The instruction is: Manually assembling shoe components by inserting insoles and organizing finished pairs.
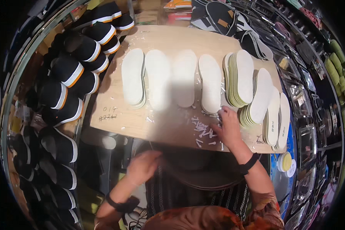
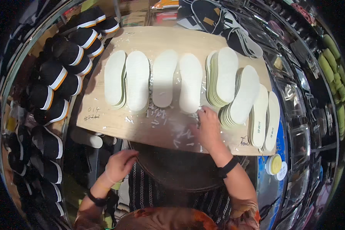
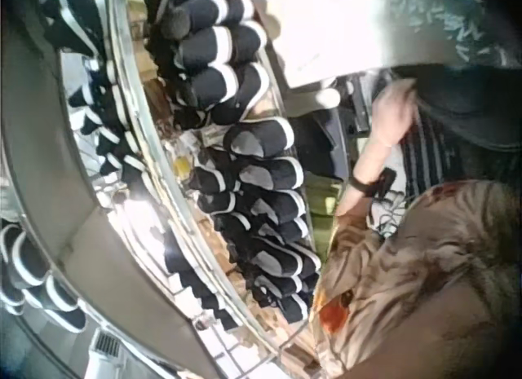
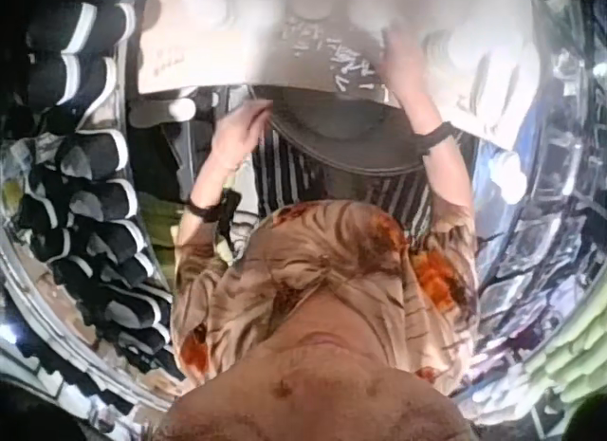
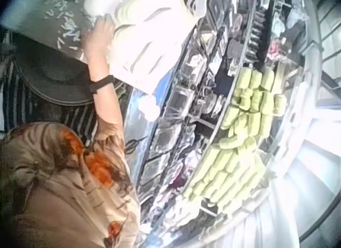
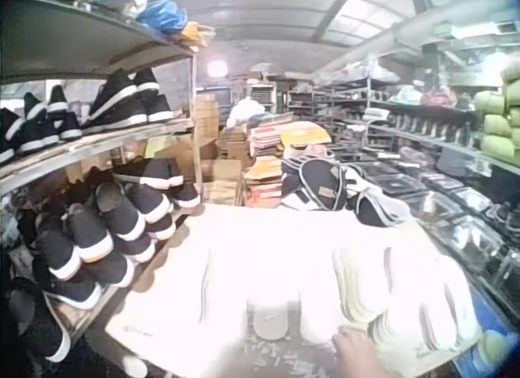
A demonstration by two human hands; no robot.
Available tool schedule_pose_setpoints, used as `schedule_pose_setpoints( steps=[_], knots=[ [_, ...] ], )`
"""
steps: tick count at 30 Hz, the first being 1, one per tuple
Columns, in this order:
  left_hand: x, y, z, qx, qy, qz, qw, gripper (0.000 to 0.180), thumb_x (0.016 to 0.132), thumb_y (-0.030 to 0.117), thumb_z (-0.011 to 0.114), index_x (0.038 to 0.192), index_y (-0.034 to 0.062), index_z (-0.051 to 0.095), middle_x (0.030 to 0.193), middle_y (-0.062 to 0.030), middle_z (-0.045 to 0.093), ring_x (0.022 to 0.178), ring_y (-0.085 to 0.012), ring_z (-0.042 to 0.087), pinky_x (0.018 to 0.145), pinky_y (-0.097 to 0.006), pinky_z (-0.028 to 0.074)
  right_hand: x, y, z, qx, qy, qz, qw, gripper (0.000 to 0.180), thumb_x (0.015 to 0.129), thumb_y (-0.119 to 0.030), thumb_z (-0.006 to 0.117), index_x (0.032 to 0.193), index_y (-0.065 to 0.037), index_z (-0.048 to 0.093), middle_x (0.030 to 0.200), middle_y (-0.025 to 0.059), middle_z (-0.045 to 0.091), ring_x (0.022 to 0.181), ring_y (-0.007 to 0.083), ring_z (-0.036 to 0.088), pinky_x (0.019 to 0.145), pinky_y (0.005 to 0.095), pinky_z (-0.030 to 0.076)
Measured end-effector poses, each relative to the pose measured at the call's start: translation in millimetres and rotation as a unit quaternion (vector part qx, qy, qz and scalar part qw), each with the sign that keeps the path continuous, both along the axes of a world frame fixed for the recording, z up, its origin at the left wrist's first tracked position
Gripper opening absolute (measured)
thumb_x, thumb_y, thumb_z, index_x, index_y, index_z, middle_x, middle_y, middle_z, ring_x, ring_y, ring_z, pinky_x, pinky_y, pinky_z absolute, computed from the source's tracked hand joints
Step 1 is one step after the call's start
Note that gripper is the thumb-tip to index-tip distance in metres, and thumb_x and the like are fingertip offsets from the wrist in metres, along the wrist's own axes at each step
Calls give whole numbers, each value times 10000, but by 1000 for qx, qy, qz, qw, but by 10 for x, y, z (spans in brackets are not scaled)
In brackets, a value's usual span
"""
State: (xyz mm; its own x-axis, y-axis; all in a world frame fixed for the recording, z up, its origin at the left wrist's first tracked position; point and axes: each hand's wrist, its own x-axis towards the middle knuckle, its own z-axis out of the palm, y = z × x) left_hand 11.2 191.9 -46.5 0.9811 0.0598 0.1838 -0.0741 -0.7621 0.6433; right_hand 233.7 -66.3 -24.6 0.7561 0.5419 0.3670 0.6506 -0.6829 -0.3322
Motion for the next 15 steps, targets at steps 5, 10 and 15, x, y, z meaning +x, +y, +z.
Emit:
schedule_pose_setpoints(
  steps=[5, 10, 15],
  knots=[
    [1077, -457, 372, 36, -137, -87, 986, 346, 774, 124, 619, 1092, 14, 537, 1074, -191, 555, 1013, -374, 517, 872, -389, 421, -18, -45, 67, 58, 51, 4, 997, 402, 631, -85, 692, 1005, -21, 560, 1088, 159, 516, 1006, 354, 477, 849, 416, 409],
    [1491, -837, 235, 70, -145, 36, 986, 400, 791, 153, 575, 1149, 7, 471, 1159, -210, 464, 1110, -390, 397, 939, -448, 325, -25, 14, 123, 25, 114, 67, 991, 376, 679, -185, 663, 1014, -34, 584, 1073, 154, 542, 1053, 332, 470, 908, 416, 369],
    [1612, -1104, 27, 62, -88, -28, 994, 352, 785, 131, 562, 1110, 19, 489, 1094, -197, 504, 1036, -381, 447, 875, -445, 362, -141, 69, -13, -23, 76, 107, 991, 269, 681, -169, 620, 920, -45, 606, 938, 149, 573, 915, 325, 527, 798, 420, 410]
  ],
)
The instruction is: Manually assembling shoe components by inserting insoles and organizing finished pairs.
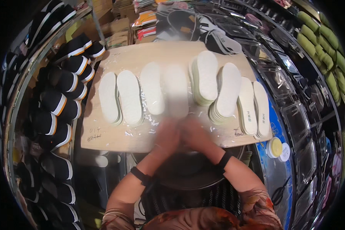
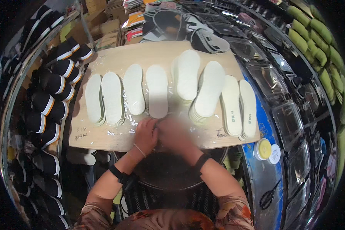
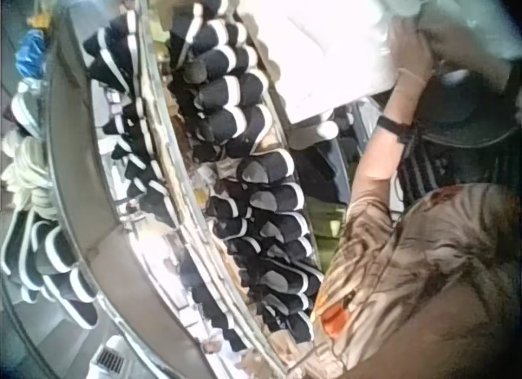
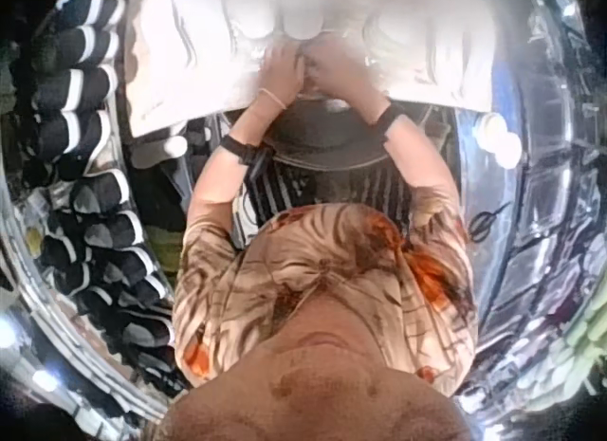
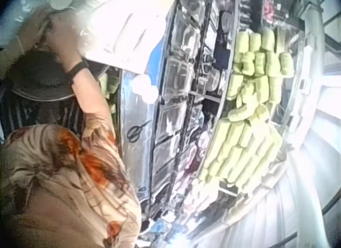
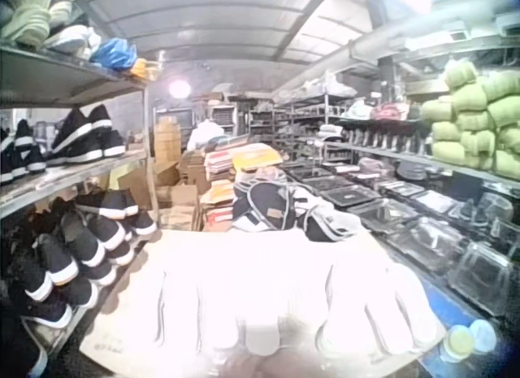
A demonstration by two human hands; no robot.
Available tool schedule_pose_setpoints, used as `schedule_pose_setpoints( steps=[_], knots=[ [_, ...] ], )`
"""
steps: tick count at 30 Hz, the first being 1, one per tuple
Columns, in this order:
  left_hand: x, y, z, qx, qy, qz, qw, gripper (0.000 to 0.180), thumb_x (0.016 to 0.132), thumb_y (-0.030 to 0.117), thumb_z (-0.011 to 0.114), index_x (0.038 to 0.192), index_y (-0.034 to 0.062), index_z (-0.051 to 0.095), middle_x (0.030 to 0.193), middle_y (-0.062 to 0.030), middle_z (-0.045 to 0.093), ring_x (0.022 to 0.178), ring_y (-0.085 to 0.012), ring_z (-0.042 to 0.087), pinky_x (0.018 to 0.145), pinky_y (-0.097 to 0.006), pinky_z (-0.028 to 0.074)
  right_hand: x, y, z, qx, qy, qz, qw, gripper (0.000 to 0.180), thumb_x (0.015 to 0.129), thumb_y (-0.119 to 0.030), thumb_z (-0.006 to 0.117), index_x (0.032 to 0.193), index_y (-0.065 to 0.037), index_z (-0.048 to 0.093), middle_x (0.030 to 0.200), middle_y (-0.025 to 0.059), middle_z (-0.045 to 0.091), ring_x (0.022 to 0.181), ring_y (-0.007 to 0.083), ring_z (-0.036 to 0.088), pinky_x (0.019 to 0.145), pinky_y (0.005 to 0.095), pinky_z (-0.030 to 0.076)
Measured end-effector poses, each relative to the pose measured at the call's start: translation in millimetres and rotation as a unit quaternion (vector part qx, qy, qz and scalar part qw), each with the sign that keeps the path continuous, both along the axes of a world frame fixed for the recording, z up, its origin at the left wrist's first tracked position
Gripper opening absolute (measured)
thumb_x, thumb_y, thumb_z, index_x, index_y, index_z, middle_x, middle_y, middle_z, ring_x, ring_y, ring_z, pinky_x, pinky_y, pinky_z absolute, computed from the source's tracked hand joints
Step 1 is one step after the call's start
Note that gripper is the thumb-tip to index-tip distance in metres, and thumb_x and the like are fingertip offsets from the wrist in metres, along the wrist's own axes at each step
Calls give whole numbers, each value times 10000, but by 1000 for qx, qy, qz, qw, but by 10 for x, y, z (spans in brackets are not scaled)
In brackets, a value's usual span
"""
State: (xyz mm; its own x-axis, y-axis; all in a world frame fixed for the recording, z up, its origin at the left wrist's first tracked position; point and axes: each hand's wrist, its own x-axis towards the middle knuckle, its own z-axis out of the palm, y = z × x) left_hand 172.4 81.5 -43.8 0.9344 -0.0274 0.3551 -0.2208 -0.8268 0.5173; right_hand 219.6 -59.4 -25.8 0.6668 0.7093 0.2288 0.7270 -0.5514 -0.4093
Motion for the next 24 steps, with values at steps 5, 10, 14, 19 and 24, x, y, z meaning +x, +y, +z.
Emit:
schedule_pose_setpoints(
  steps=[5, 10, 14, 19, 24],
  knots=[
    [-583, -68, 186, -44, 87, -112, 989, 221, 809, 176, 547, 983, 41, 557, 915, -177, 575, 825, -373, 532, 726, -442, 429, -502, -273, -86, 128, 194, 73, 970, 188, 687, -131, 612, 855, -47, 616, 863, 151, 600, 852, 329, 564, 760, 412, 440],
    [-944, -234, 308, 53, 89, -226, 969, 225, 783, 233, 596, 937, 70, 585, 900, -138, 592, 853, -343, 566, 717, -422, 458, -1070, -1207, 184, 56, 240, 45, 968, 292, 724, -175, 600, 984, -43, 602, 998, 146, 584, 959, 325, 544, 826, 403, 437],
    [-975, -570, 98, -16, 152, -190, 970, 352, 777, 260, 632, 1039, 36, 564, 994, -162, 595, 948, -334, 568, 819, -383, 460, -1457, -2388, 404, 16, 248, -125, 961, 288, 723, -195, 587, 973, -51, 579, 915, 140, 599, 896, 334, 569, 765, 415, 455],
    [-1394, -973, -13, 101, 323, -324, 883, 651, 823, 455, 558, 1281, 23, 393, 1136, -286, 521, 1083, -403, 489, 893, -416, 409, -2628, -4424, 368, -2, 216, -370, 904, 383, 750, -269, 601, 1102, -120, 590, 999, 140, 631, 931, 310, 589, 817, 390, 455],
    [-1367, -1040, 90, 52, 374, -326, 867, 509, 814, 394, 577, 1133, 1, 527, 1084, -222, 578, 1028, -371, 545, 883, -420, 430, -4215, -5724, 254, -186, 246, -682, 663, 306, 659, -263, 613, 920, -112, 665, 966, 135, 642, 880, 314, 614, 776, 398, 479]
  ],
)
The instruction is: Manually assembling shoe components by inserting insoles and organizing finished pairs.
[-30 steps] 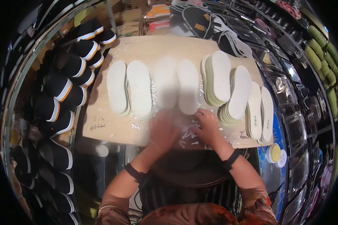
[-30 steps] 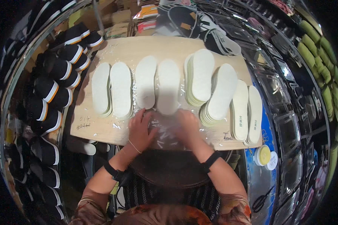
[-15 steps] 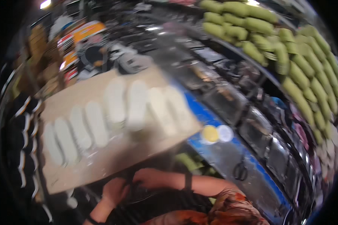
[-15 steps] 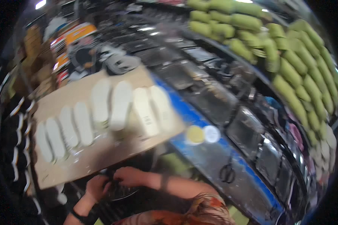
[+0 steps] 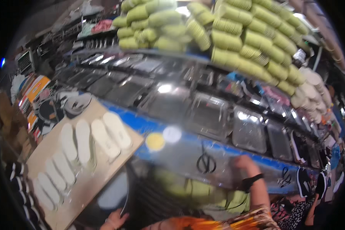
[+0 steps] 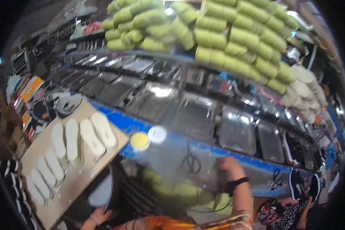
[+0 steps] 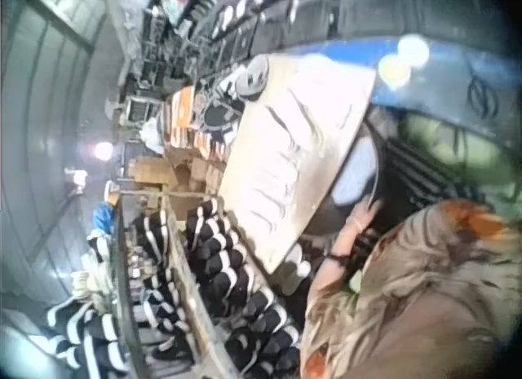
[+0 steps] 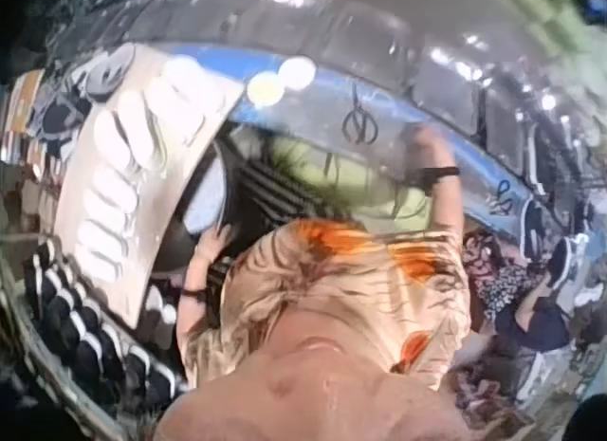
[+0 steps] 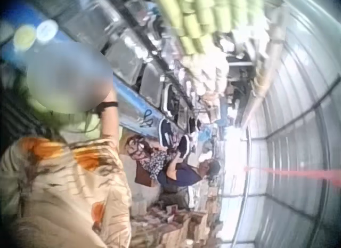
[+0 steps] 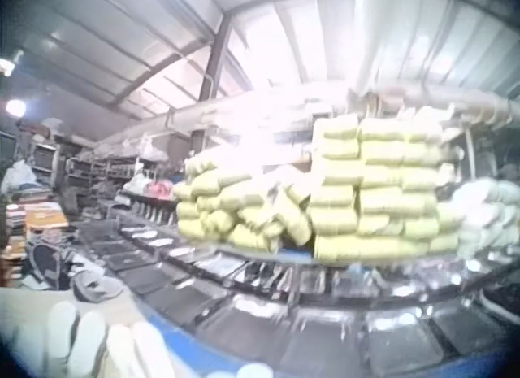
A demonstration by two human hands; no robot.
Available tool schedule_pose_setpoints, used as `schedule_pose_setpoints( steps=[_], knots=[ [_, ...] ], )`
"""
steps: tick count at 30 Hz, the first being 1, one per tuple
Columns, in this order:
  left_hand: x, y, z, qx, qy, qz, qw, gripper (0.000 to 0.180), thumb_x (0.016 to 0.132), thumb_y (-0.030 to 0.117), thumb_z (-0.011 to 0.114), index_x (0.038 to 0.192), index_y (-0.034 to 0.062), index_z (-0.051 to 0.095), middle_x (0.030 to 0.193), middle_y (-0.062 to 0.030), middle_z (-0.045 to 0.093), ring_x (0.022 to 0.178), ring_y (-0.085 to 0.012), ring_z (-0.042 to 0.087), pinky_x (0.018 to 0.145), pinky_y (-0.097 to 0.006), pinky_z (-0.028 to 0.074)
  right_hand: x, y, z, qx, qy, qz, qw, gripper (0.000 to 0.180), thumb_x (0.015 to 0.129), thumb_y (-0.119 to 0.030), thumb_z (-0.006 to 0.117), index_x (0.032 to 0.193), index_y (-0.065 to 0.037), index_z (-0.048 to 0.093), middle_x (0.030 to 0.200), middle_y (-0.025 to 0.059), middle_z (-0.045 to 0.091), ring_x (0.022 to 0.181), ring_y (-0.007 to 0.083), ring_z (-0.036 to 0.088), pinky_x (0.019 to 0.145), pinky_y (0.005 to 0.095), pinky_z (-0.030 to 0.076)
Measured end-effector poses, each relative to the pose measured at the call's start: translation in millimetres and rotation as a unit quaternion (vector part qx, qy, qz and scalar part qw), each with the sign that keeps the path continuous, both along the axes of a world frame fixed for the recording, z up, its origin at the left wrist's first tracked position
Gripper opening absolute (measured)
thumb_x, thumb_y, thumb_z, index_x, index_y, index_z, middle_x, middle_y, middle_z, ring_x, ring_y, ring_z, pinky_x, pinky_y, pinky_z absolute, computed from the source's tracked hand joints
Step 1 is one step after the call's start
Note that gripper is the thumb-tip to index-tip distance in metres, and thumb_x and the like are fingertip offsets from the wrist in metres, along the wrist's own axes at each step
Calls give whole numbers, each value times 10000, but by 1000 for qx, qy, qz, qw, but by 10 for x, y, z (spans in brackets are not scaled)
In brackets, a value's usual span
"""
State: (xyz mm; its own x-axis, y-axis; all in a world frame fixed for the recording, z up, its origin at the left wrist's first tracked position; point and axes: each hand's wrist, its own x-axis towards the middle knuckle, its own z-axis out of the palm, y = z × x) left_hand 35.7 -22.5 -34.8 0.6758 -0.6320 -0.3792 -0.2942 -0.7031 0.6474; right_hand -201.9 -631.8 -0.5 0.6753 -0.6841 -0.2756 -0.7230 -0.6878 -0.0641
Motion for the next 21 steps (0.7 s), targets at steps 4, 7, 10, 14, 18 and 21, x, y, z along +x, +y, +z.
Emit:
schedule_pose_setpoints(
  steps=[4, 7, 10, 14, 18, 21],
  knots=[
    [-9, 6, -52, 20, 1, 7, 1000, 507, 814, 370, 584, 1154, 2, 508, 1045, -242, 587, 1002, -384, 556, 843, -413, 447, -898, -75, 187, 206, -85, -139, 965, 160, 730, -136, 595, 854, -62, 663, 825, 105, 670, 754, 212, 648, 651, 308, 510],
    [-19, -3, -117, 23, -30, 10, 999, 530, 818, 339, 587, 1140, -72, 496, 986, -266, 603, 969, -359, 587, 833, -362, 450, -1070, 189, 12, 541, -70, -170, 821, 204, 798, -110, 563, 970, -13, 614, 917, 104, 661, 775, 167, 645, 650, 254, 516],
    [6, -5, -146, 51, 9, 27, 998, 463, 834, 354, 556, 1066, -47, 544, 886, -249, 615, 888, -353, 603, 770, -377, 459, -956, 659, -882, 669, -8, -138, 730, 237, 827, -130, 561, 997, 35, 565, 908, 132, 649, 775, 208, 644, 630, 298, 525],
    [40, -45, -158, 44, 13, 42, 998, 423, 851, 344, 523, 1014, -44, 560, 751, -220, 599, 729, -305, 603, 678, -369, 446, -1093, 1113, -1954, 241, 120, 307, 913, 213, 792, -215, 629, 911, -39, 633, 835, 62, 644, 732, 156, 621, 591, 289, 501],
    [18, -100, -142, 49, 6, 55, 997, 427, 852, 354, 522, 1002, -44, 560, 698, -179, 567, 664, -231, 543, 669, -355, 443, -1441, 1438, -2293, 496, 36, -165, 852, 201, 760, -204, 661, 893, -54, 643, 784, 60, 648, 685, 149, 619, 567, 302, 492],
    [5, -141, -108, 86, 15, 60, 994, 448, 845, 373, 529, 996, -48, 561, 720, -197, 579, 670, -259, 556, 673, -364, 445, -1209, 1446, -2656, 382, 4, 33, 924, 227, 749, -228, 677, 888, -50, 650, 744, 79, 647, 647, 150, 615, 561, 298, 488]
  ],
)
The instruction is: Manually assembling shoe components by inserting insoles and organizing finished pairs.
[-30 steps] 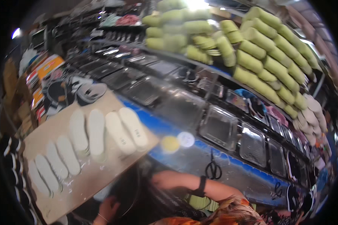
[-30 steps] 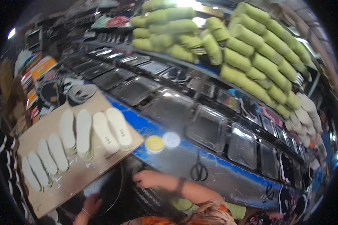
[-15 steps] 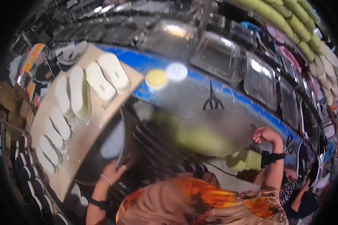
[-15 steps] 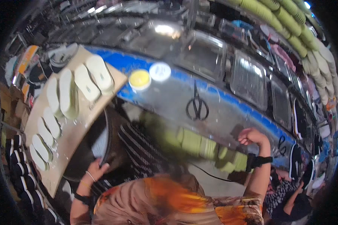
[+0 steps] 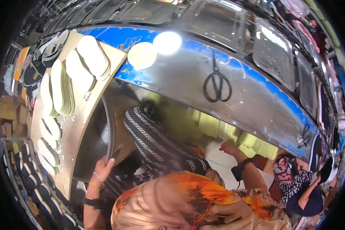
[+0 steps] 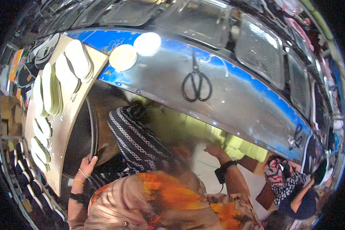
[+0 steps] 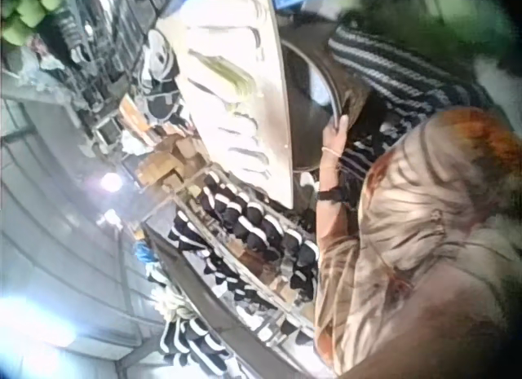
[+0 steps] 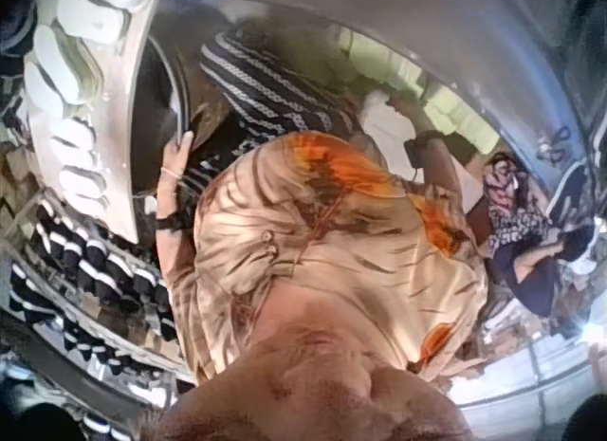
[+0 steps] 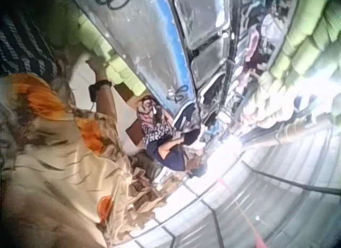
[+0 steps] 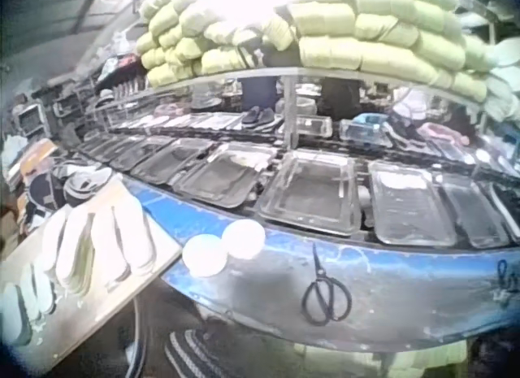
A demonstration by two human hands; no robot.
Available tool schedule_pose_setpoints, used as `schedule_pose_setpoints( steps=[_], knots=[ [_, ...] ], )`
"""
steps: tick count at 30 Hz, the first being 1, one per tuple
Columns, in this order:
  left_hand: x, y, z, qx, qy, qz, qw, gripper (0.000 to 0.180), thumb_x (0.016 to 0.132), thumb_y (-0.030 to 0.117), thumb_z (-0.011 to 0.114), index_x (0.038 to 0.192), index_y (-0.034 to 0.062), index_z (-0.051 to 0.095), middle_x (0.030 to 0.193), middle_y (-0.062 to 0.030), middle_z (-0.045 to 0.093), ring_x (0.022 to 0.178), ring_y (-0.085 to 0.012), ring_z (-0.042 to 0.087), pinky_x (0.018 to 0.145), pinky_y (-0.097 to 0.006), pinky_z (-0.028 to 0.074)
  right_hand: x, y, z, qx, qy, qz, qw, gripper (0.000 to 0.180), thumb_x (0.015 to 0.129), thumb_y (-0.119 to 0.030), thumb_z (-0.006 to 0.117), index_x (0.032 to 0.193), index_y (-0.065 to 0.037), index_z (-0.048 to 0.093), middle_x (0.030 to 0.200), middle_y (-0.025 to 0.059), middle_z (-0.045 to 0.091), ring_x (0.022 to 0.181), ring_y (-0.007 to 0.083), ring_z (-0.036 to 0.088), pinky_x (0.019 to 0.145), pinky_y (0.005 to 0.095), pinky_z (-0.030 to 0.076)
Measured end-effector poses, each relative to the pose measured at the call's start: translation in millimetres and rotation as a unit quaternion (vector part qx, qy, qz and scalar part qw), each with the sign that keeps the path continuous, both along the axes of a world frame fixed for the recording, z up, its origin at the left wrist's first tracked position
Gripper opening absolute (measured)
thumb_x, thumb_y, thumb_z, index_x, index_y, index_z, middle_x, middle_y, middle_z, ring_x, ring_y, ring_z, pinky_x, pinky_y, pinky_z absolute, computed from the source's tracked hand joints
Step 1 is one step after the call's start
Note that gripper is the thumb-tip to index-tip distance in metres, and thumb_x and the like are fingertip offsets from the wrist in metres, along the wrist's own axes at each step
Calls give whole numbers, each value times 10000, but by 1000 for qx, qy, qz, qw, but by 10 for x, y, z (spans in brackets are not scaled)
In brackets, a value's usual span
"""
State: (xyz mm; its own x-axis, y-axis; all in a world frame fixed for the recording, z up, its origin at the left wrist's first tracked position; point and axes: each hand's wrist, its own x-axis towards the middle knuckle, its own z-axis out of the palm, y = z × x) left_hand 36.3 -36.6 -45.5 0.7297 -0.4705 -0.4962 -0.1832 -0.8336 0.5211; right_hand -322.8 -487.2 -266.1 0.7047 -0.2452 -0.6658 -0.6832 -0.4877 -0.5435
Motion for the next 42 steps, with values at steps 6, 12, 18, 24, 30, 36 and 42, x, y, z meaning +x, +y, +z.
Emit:
schedule_pose_setpoints(
  steps=[6, 12, 18, 24, 30, 36, 42],
  knots=[
    [47, -114, 34, 19, 24, 45, 998, 464, 800, 368, 601, 966, -65, 582, 802, -238, 611, 765, -367, 601, 735, -376, 464, 1320, 69, -1182, -81, 15, 160, 984, 221, 729, -243, 674, 825, -46, 644, 721, 91, 631, 652, 220, 609, 593, 367, 470],
    [210, -344, -56, 13, 37, 57, 998, 319, 770, 269, 652, 875, -22, 574, 786, -233, 598, 771, -421, 577, 672, -411, 468, 2546, 380, -1677, -94, 35, 172, 980, 265, 715, -245, 682, 874, -42, 618, 784, 112, 616, 718, 246, 594, 640, 378, 462],
    [296, -361, -43, 108, 2, -47, 993, 375, 706, 299, 683, 924, 15, 572, 816, -197, 562, 725, -396, 552, 632, -447, 451, 3413, 758, -2151, -126, 49, 189, 973, 320, 700, -246, 690, 924, -38, 592, 848, 132, 601, 785, 272, 579, 686, 389, 454],
    [313, -303, -61, 56, -9, -85, 995, 466, 679, 309, 694, 1032, 47, 541, 811, -172, 565, 707, -352, 558, 619, -444, 451, 3650, 817, -2162, -142, 35, 173, 974, 381, 686, -247, 698, 973, -34, 566, 911, 152, 586, 851, 298, 564, 732, 400, 446],
    [321, -361, -23, 33, -8, -66, 997, 320, 739, 262, 651, 897, 8, 537, 729, -195, 555, 632, -395, 547, 557, -445, 446, 3250, 638, -1038, -144, -66, 106, 982, 446, 672, -249, 706, 1022, -29, 540, 975, 173, 571, 918, 324, 549, 778, 411, 438],
    [276, -351, 1, -16, -61, -32, 997, 338, 786, 295, 640, 934, 7, 543, 735, -196, 583, 640, -406, 574, 560, -449, 463, 2816, 733, 757, -159, -169, 9, 973, 582, 622, -233, 741, 1101, -32, 481, 1074, 213, 537, 992, 375, 520, 855, 442, 422],
    [148, -262, 84, -57, -127, -24, 990, 414, 821, 310, 593, 1090, 9, 502, 985, -224, 568, 868, -398, 568, 716, -433, 476, 2457, 1007, 2208, -238, -244, 106, 934, 588, 549, -118, 777, 1040, -46, 461, 1030, 171, 515, 993, 354, 513, 836, 391, 435]
  ],
)
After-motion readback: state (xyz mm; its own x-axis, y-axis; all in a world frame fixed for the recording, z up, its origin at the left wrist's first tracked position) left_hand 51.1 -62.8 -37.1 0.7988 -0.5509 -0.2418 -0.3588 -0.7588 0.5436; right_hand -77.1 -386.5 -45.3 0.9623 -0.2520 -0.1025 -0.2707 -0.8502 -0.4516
